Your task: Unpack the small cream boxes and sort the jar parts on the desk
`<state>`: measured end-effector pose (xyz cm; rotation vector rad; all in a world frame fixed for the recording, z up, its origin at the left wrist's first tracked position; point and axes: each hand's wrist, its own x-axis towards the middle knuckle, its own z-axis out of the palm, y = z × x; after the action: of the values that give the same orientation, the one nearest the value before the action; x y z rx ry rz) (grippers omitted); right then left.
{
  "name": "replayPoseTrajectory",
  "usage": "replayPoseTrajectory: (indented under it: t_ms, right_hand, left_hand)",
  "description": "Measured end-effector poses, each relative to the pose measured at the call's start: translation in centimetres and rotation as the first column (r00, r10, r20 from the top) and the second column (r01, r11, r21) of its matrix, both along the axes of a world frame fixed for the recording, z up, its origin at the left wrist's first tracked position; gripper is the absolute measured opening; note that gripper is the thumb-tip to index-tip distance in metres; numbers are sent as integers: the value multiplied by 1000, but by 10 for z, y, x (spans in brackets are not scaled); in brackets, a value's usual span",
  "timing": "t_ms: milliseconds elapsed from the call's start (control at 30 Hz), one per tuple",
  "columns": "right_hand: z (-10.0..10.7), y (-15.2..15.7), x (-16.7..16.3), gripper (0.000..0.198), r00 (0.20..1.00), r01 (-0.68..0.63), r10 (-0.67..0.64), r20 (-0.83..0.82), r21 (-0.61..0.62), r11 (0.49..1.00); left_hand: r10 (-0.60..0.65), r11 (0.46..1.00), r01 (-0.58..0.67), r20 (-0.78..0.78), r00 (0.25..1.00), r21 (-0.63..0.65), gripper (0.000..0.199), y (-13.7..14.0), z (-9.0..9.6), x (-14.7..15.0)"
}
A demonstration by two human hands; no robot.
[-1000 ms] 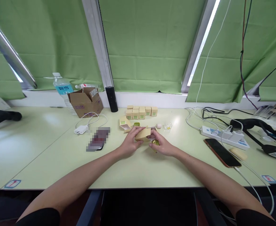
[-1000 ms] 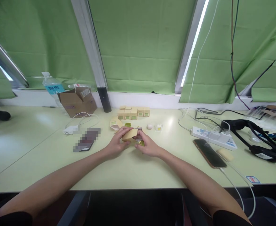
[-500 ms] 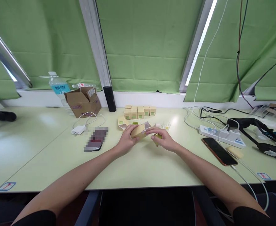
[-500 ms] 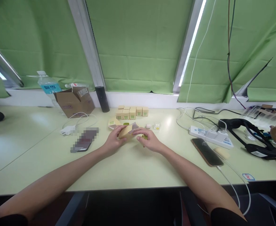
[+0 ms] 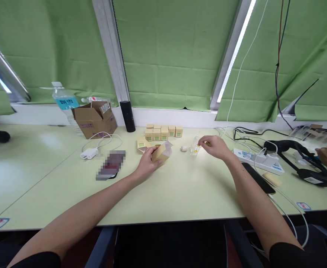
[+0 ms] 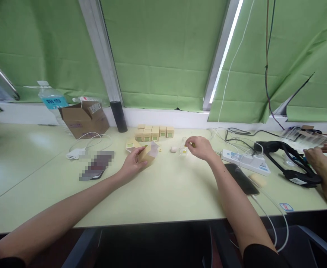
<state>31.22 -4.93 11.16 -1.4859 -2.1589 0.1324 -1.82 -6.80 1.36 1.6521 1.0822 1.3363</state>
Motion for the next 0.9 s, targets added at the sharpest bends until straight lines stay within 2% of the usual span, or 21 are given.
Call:
replayPoseTrajectory:
  t_ms: [67,167,367,600,667,733,767,833,900]
  right_hand:
    - [0,9,16,28,963,164,-150,225,-45,986]
    - [-10,18,28,28,907,254,-205,368,-88,963]
    - [-29,25,27,28,901,245,-179,395,-121,962]
    - [-17,20,31,28,926,215,-189,327,-44,976]
    - [-13,18,26,29,964,158,-156,216,6,987]
    - [-15,15,12,26,999,51,-51,-15,6,999]
    - [-19,14,2,26,986,-16,11,-166,-29,999]
    - [-30,11,-22,31,890,-175,69,-451,-200,964]
    - [-44,8,-46,43,743,-342,-19,-669,-403,849]
  left_hand:
    - [-12,1000,12,10,1000,-15,58,-1,2,1]
    - [-19,999,20,15,1000,-31,58,-3,5,2]
    - [-8,999,9,25,1000,-33,61,-2,5,1]
    - [-41,997,44,56,998,-55,62,-3,5,2]
    - [-60,996,64,83,995,-56,62,-4,7,3]
    - [-85,994,91,111,990,-52,61,-6,8,3]
    - [-97,993,104,120,988,-51,61,-6,8,4]
    - [-110,992,117,129,986,-49,61,-6,9,4]
    - [-116,992,122,132,984,-37,61,-6,10,4]
